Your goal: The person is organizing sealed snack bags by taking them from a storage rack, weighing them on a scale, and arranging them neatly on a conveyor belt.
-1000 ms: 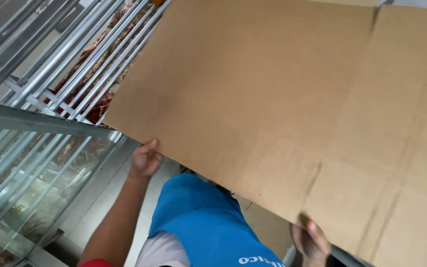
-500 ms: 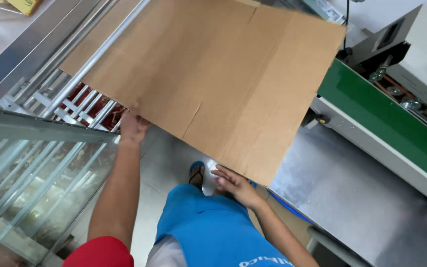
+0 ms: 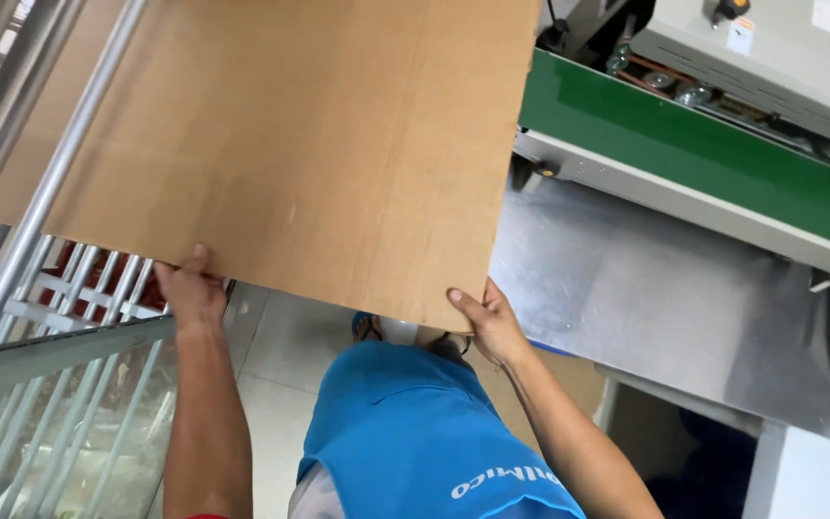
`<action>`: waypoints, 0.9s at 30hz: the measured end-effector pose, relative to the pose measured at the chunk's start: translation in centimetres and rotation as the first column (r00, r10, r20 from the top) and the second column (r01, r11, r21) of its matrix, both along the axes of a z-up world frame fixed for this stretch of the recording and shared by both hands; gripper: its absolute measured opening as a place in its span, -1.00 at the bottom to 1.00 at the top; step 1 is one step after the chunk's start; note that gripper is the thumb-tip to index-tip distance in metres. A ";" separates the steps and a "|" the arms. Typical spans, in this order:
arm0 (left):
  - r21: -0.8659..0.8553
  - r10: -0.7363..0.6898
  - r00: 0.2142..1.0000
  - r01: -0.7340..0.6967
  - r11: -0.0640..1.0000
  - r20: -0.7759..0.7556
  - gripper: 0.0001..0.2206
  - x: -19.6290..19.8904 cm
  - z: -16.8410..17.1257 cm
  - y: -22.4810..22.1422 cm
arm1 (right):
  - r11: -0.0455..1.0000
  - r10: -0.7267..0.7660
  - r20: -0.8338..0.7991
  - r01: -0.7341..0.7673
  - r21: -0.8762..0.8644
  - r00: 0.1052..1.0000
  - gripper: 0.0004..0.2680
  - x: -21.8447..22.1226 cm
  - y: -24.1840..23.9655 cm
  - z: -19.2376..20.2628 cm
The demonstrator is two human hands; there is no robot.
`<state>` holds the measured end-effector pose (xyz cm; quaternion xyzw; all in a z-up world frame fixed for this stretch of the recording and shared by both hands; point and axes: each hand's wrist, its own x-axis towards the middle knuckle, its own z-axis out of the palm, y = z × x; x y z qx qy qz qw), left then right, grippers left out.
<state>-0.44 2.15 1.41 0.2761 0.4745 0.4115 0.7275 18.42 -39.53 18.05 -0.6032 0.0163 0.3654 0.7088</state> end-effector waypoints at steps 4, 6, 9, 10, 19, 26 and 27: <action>0.065 0.014 0.999 -0.012 0.998 -0.036 -0.54 0.3 5.6 1.4 | 0.992 0.033 -0.132 -0.016 0.124 0.991 -0.75 -1.8 1.7 -1.7; 0.099 0.038 0.999 -0.036 0.994 -0.020 -0.54 0.2 1.0 4.3 | 0.989 0.073 -0.167 -0.050 0.141 0.983 -0.76 -2.6 2.2 -3.2; 0.081 0.048 0.996 -0.042 0.996 -0.074 -0.53 0.4 -5.1 7.2 | 0.987 0.129 -0.192 -0.106 0.123 0.973 -0.78 -2.3 3.0 -4.3; 0.040 0.098 0.993 -0.095 0.995 -0.070 -0.48 1.1 -4.1 6.5 | 0.989 0.139 -0.206 -0.124 0.087 0.969 -0.79 -1.8 3.2 -4.3; -0.071 0.140 0.964 -0.159 0.985 -0.225 -0.48 1.3 -3.3 4.5 | 0.928 0.239 -0.149 -0.271 -0.256 0.960 -0.53 -1.9 3.2 -0.1; -0.055 0.020 0.952 -0.039 0.998 -0.305 -0.49 2.7 3.0 0.8 | 0.818 0.387 0.215 -0.227 -0.528 0.897 -0.62 2.4 1.9 -7.0; -0.052 0.010 0.952 -0.027 0.998 -0.307 -0.49 2.7 2.6 0.6 | 0.823 0.376 0.215 -0.218 -0.525 0.902 -0.62 2.9 2.1 -7.0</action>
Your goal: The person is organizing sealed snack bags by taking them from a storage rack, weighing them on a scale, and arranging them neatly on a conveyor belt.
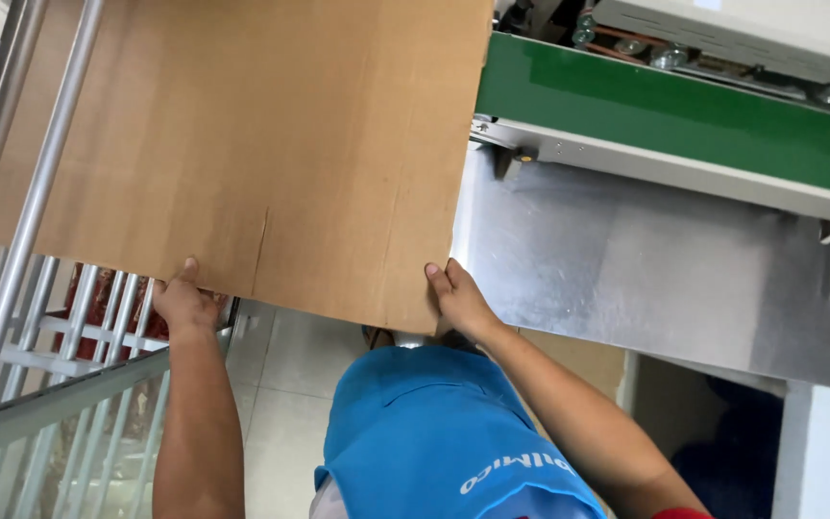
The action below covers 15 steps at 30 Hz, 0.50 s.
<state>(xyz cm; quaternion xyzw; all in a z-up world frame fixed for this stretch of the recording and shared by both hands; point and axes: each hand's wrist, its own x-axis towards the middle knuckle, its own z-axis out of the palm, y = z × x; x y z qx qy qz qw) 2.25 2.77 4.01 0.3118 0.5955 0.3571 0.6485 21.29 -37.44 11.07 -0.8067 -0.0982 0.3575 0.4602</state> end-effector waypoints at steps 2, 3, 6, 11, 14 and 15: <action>0.029 -0.048 0.994 0.045 0.999 0.096 -0.51 0.1 -0.7 -0.2 | 0.998 0.055 -0.048 -0.055 0.000 0.997 -0.63 1.0 0.5 0.0; 0.033 -0.060 0.993 0.057 0.998 0.098 -0.51 0.1 -1.3 -0.1 | 0.999 0.044 -0.045 -0.044 0.004 0.998 -0.63 0.7 0.5 2.0; -0.012 0.045 0.985 -0.043 0.999 0.164 -0.49 -0.8 -1.9 0.0 | 0.989 -0.036 -0.283 0.074 0.126 0.958 -0.63 -0.4 0.8 6.0; -0.193 0.058 0.941 0.008 0.981 0.334 -0.66 -1.0 -6.7 3.3 | 0.917 -0.153 -0.417 0.286 0.277 0.896 -0.65 -1.5 1.6 6.8; -0.001 0.059 0.933 -0.062 0.998 0.355 -0.68 -1.3 -7.5 3.5 | 0.862 -0.198 -0.430 0.366 0.351 0.881 -0.71 -1.1 0.2 2.2; 0.003 0.082 0.932 -0.089 0.996 0.352 -0.68 -1.4 -5.3 3.1 | 0.870 -0.173 -0.434 0.344 0.353 0.884 -0.71 -1.2 0.2 3.2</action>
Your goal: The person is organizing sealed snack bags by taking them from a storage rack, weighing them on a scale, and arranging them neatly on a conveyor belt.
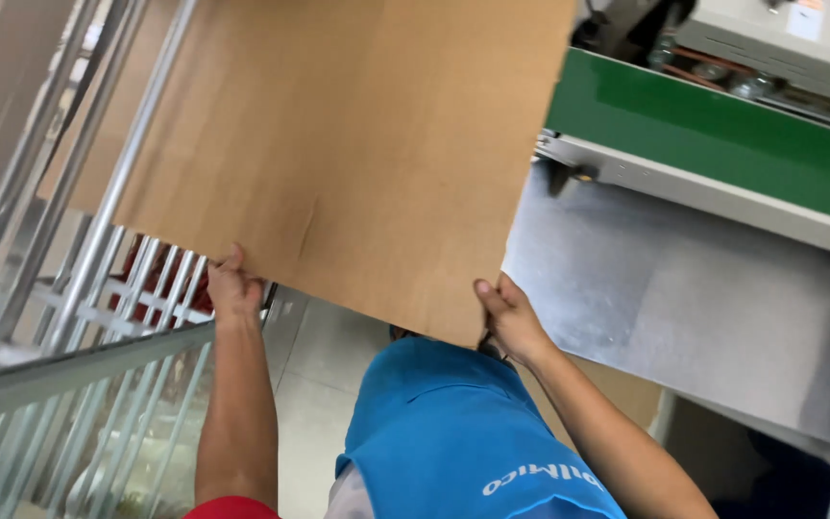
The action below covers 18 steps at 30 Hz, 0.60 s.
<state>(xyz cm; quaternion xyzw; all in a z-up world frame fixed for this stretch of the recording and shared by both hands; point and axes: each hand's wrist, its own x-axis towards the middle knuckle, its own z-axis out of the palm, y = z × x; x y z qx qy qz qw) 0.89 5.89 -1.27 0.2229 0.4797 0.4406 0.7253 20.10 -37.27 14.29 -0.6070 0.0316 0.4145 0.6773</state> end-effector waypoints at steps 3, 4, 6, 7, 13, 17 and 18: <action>0.043 -0.018 0.998 0.016 0.999 0.054 -0.60 -0.1 4.8 -1.8 | 0.999 0.021 0.035 -0.022 0.039 0.999 -0.76 0.3 -1.2 -0.6; 0.063 -0.024 0.998 0.020 0.998 0.059 -0.63 -0.4 5.4 -2.2 | 0.998 0.017 0.037 -0.019 0.059 0.999 -0.77 0.5 -1.8 -3.4; 0.090 -0.024 0.997 0.017 0.996 0.071 -0.66 -0.4 6.2 -1.8 | 0.996 0.018 0.046 -0.022 0.086 0.999 -0.77 0.5 -1.5 -4.9; 0.086 -0.008 0.998 0.003 0.996 0.067 -0.66 -0.2 6.2 -1.3 | 0.999 0.023 0.045 -0.025 0.044 0.999 -0.78 0.2 -0.7 -3.6; -0.056 -0.024 0.987 0.015 0.998 -0.162 -0.54 -0.4 -1.8 2.0 | 0.970 0.135 0.050 -0.122 -0.210 0.990 -0.71 1.1 1.0 -6.2; -0.149 -0.018 0.980 -0.011 0.989 -0.196 -0.39 -1.3 -6.1 2.6 | 0.938 0.199 -0.111 -0.222 -0.268 0.974 -0.62 0.5 3.6 -4.5; -0.152 -0.048 0.980 0.018 0.988 -0.195 -0.39 -1.4 -4.9 2.0 | 0.943 0.169 -0.111 -0.194 -0.271 0.979 -0.62 0.6 3.1 -5.3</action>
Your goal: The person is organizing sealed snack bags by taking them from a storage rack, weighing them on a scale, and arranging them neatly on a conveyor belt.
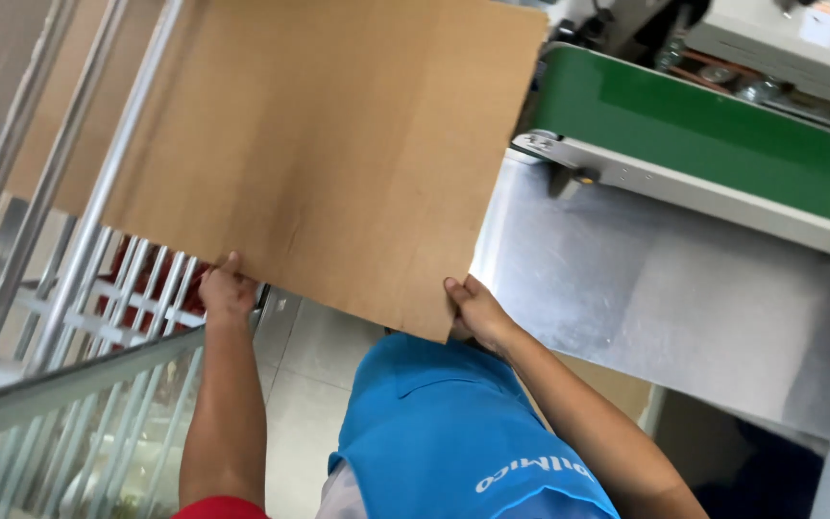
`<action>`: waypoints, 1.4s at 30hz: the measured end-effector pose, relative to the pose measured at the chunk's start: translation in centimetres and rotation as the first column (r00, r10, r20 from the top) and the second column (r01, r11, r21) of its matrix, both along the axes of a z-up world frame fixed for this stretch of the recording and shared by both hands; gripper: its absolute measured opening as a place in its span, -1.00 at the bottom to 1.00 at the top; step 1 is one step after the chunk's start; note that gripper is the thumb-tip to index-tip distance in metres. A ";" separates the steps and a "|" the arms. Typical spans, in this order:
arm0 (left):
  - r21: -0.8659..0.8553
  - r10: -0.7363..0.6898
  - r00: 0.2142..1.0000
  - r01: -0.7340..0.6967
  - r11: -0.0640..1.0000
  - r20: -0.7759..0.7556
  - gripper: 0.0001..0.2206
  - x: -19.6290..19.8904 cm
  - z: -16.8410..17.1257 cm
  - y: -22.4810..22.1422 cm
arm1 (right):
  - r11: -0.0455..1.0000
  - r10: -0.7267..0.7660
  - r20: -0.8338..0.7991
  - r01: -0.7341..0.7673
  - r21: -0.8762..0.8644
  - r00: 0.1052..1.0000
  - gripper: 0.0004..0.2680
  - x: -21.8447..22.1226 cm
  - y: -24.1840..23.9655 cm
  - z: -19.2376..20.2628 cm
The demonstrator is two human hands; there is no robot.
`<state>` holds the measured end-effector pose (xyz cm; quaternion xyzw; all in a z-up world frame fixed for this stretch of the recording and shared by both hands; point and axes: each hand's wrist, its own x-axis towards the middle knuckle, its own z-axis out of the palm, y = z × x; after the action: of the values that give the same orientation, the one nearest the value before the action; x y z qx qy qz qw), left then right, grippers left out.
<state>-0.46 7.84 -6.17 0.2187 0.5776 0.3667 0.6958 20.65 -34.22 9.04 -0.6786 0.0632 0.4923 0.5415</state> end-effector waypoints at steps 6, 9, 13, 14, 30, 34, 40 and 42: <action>0.107 -0.073 0.997 0.072 0.992 0.000 -0.59 -1.0 1.5 -0.6 | 0.992 -0.031 0.040 0.026 0.125 0.999 -0.72 0.5 -1.7 -2.8; 0.095 -0.096 0.995 0.097 0.991 -0.011 -0.60 -1.1 3.7 -2.4 | 0.985 -0.063 0.018 0.059 0.159 0.998 -0.75 0.2 -2.2 -2.2; 0.089 -0.220 0.970 0.229 0.969 -0.103 -0.64 0.2 3.7 -3.8 | 0.987 -0.039 -0.008 0.040 0.155 0.999 -0.76 1.0 -1.2 0.4; 0.056 -0.308 0.935 0.322 0.945 -0.177 -0.63 0.6 3.7 -4.4 | 0.993 -0.022 -0.028 0.025 0.114 0.999 -0.74 1.1 -0.6 2.3; 0.135 -0.563 0.680 0.575 0.807 0.470 -0.40 -0.2 11.3 -15.5 | 0.990 -0.046 0.149 0.065 -0.125 0.988 -0.65 -2.2 -13.6 5.4; 0.095 -0.586 0.641 0.631 0.770 0.496 -0.60 -2.2 10.0 -16.6 | 0.954 0.174 0.324 -0.078 -0.290 0.930 -0.83 -4.1 -20.7 2.7; -0.218 -0.686 0.727 0.675 0.705 0.034 -0.27 -3.7 8.8 -24.7 | 0.873 0.332 0.218 -0.211 -0.440 0.918 -0.70 -6.5 -31.4 -3.3; -0.334 -0.741 0.671 0.694 0.637 -0.018 -0.41 -4.4 6.4 -28.3 | 0.868 0.334 0.198 -0.219 -0.445 0.921 -0.69 -6.3 -35.3 -3.6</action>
<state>-4.84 -20.49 0.26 0.3499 0.5428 -0.0506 0.7619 14.32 -69.54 5.45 -0.8400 -0.0067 0.4439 0.3118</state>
